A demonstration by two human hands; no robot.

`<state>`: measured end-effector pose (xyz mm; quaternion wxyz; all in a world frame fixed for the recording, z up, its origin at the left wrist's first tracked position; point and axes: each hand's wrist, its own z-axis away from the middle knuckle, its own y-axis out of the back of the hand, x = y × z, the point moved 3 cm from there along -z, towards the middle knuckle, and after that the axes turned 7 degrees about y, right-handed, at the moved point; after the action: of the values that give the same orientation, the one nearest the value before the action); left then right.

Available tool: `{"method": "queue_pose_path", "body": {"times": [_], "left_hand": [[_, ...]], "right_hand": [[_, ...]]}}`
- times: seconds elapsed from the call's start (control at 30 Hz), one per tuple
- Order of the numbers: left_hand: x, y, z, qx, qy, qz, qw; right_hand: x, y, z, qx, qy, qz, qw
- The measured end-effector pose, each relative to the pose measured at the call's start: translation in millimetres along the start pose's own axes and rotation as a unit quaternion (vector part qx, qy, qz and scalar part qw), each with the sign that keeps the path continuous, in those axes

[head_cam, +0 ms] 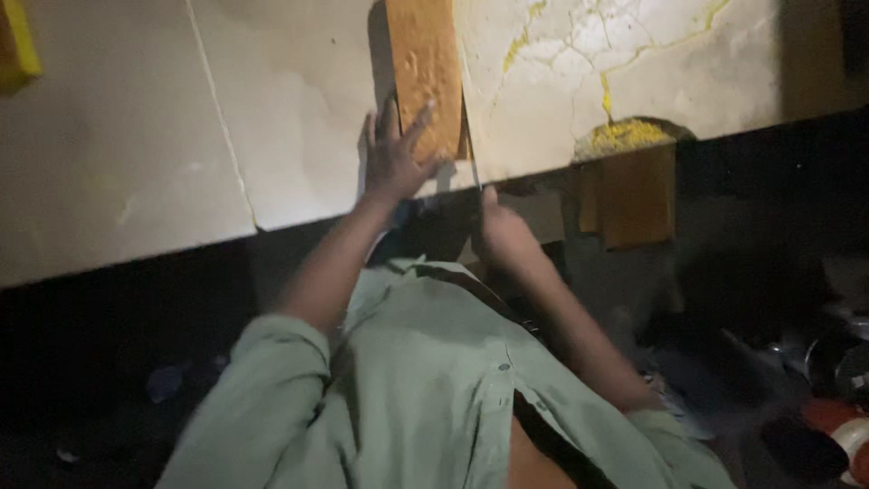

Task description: The person uses a long knife to slice a rectangular loaf of bread into thin strips on a white countertop. The person repeatedly cuts the loaf into uniform slices and sets them aside.

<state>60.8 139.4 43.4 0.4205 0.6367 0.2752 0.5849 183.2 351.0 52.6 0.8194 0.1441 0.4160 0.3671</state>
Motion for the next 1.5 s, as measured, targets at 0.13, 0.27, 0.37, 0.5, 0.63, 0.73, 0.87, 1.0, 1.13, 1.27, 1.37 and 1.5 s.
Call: {"method": "queue_pose_path", "body": {"times": [0.13,0.27,0.37,0.5,0.63,0.73,0.87,1.0,1.13,1.27,1.37,1.5], "left_hand": [[1.2,-5.7,4.3,0.011,-0.007,0.026,1.000],[23.7,-14.8,11.0,0.096,-0.069,-0.029,0.993],[40.9,-27.2,13.8,0.061,-0.164,-0.071,0.982],[13.8,-26.2,-8.1,0.034,-0.176,-0.167,0.970],[-59.5,9.3,-63.5,0.128,-0.044,-0.109,0.985],[-97.8,40.3,-110.6,0.139,0.018,-0.085,0.987],[-97.4,73.8,-183.2,0.135,-0.010,-0.029,0.990],[-89.2,91.8,-267.9,0.102,-0.085,0.005,0.991],[-92.5,82.6,-337.4,-0.009,-0.135,-0.053,0.989],[-88.5,70.9,-359.8,-0.074,-0.145,-0.163,0.973],[-78.3,77.7,-361.9,-0.069,-0.128,-0.162,0.976],[-56.6,86.7,-345.2,-0.106,-0.060,-0.149,0.981]], "right_hand": [[38.4,-42.2,15.0,0.031,0.113,0.149,0.982],[58.7,-46.3,-11.4,0.094,0.152,0.071,0.981],[55.6,-22.2,-23.7,0.168,0.228,0.064,0.957],[65.8,5.1,-19.5,0.196,0.059,-0.221,0.954],[32.9,25.8,14.2,0.296,0.196,0.104,0.929],[24.0,28.0,15.4,0.193,0.158,0.161,0.955],[20.3,61.6,-31.2,0.145,0.307,0.201,0.919],[28.4,156.0,-148.1,0.076,0.285,0.201,0.934],[10.7,285.2,-281.0,0.184,0.288,0.404,0.849],[-8.1,363.9,-337.2,0.301,0.207,0.224,0.904],[-12.8,356.7,-313.9,0.375,0.242,0.129,0.886],[-12.6,298.1,-247.3,0.379,0.157,0.011,0.912]]}}
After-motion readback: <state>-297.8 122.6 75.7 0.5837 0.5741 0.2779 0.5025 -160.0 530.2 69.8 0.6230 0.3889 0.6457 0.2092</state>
